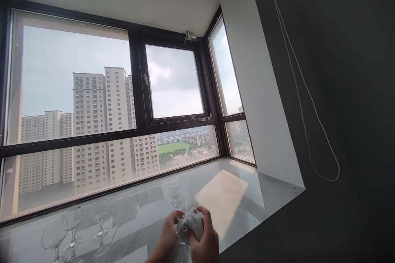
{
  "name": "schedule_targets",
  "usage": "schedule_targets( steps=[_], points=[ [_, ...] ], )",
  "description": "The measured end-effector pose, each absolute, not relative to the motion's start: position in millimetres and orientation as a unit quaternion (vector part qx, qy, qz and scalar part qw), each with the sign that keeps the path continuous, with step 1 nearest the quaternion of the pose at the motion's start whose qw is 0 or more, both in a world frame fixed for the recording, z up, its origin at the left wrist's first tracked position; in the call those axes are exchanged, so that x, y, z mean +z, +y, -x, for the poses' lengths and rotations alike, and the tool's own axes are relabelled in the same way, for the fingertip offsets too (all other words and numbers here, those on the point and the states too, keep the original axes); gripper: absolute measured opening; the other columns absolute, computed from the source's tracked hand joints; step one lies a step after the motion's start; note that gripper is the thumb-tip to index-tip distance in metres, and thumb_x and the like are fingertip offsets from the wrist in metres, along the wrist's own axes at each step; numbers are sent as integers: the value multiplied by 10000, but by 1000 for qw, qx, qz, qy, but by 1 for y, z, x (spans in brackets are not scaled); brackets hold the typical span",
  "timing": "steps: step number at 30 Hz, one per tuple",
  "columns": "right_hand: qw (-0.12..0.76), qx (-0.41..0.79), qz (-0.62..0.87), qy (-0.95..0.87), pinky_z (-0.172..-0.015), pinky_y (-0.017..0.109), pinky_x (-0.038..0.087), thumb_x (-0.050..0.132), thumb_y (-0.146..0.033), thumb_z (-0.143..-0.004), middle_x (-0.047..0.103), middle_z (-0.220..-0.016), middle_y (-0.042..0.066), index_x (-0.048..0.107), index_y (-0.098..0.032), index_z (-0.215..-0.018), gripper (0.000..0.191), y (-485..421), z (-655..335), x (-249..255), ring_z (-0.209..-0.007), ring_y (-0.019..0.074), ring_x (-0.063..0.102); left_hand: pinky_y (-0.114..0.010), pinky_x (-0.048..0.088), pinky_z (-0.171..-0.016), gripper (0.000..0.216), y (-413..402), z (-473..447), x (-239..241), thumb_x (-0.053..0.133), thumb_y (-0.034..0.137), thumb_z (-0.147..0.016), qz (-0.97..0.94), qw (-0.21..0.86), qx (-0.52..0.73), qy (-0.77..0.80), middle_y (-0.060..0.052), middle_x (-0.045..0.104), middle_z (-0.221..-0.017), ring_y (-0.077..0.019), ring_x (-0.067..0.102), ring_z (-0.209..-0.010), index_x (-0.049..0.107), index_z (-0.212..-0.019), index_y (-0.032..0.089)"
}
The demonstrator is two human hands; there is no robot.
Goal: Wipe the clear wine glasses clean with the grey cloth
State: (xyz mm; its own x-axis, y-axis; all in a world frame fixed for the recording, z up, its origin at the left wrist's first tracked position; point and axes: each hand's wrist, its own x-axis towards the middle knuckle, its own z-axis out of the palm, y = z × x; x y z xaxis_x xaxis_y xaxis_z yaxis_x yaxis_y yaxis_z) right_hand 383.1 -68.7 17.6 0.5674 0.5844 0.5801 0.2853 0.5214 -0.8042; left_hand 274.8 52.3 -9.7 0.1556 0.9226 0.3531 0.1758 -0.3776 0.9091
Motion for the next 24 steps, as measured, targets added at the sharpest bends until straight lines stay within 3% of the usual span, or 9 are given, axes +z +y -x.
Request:
schedule_targets(
  steps=[7,13,18,21,24],
  points=[
    [748,100,477,-451,-670,278,555,614,-374,-713,746,-775,8,599,-245,-1129,435,-68,-384,18,-689,228,722,-358,508,-877,521,37,-233,-11,728,360,-662,-746,252,440,431,-77,726,-984,-258,667,-940,640,-1150,198],
    [718,132,499,-466,-680,290,560,638,-427,-768,769,-847,35,614,-235,-1147,425,-91,-385,35,-747,236,731,-462,502,-1007,330,-3,-122,4,557,408,-889,-772,87,469,419,-117,666,-1133,-291,633,-1106,649,-1155,235],
    [685,158,518,-488,-693,303,561,658,-457,-757,773,-872,42,608,-243,-1167,465,-98,-380,38,-762,249,730,-583,338,-1153,483,-5,-24,35,532,459,-871,-592,-149,603,513,-152,501,-1299,-349,444,-1301,512,-1277,198],
    [697,160,516,-472,-667,294,553,651,-482,-741,768,-842,35,627,-259,-1155,471,-95,-370,34,-735,250,724,-615,295,-1156,637,9,27,41,551,491,-816,-490,-176,628,579,-146,471,-1286,-358,428,-1270,410,-1359,189],
    [711,149,510,-460,-634,281,540,640,-482,-720,760,-802,19,643,-282,-1128,454,-90,-358,29,-685,239,710,-594,337,-1132,704,29,66,32,587,513,-752,-457,-141,631,611,-104,482,-1193,-342,486,-1189,380,-1350,205]
  ],
)
